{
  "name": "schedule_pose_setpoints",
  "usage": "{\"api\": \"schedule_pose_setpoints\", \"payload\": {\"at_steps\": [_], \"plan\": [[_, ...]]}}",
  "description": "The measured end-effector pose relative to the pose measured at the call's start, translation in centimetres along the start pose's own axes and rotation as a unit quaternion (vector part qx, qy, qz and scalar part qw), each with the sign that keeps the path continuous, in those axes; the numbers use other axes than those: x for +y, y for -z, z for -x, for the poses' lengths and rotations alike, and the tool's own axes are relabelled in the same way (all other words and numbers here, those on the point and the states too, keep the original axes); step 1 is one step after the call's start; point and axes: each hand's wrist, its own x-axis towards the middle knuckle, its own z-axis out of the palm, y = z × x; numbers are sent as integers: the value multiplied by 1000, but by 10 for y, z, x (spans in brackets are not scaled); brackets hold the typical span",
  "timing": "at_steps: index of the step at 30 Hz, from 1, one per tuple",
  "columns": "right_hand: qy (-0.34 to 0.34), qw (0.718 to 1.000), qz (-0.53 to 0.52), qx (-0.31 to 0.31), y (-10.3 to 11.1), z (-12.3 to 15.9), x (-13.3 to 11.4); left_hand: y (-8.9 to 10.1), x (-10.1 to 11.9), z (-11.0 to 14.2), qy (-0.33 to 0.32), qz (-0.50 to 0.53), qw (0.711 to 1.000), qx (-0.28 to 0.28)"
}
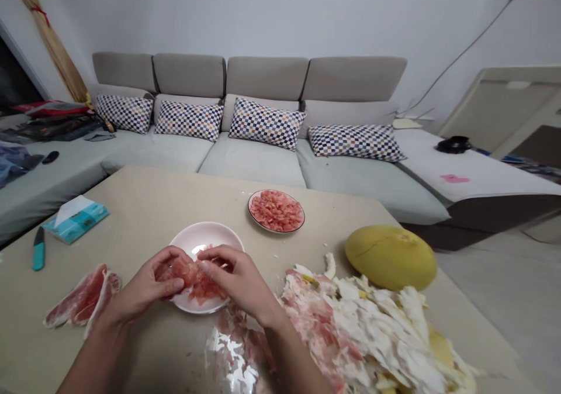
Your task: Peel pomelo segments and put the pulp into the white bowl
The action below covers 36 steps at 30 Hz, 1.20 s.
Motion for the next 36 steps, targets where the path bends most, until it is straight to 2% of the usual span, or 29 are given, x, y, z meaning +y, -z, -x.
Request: {"api": "schedule_pose_setpoints", "payload": {"at_steps": [3,7,11,19,27,31,36], "plan": [[-29,999,-10,-18,-6,0,-1,1,0,-2,-17,-35,999,-27],[-46,998,-27,-34,-7,0,2,2,-1,-1,-8,-54,997,-48],[-53,997,-44,-47,-5,-1,5,3,-2,1,-9,-70,997,-44],[-100,980,-160,-56,-8,-7,14,4,-5,-1,-11,-47,998,-37],[-118,971,-204,-37,-10,-9,17,6,-5,0,-37,-49,998,-23],[-108,973,-197,-53,-9,-8,15,5,-3,1,-32,-53,998,-21],[-66,988,-125,-59,-7,-5,10,3,-1,1,-24,-58,997,-35]]}}
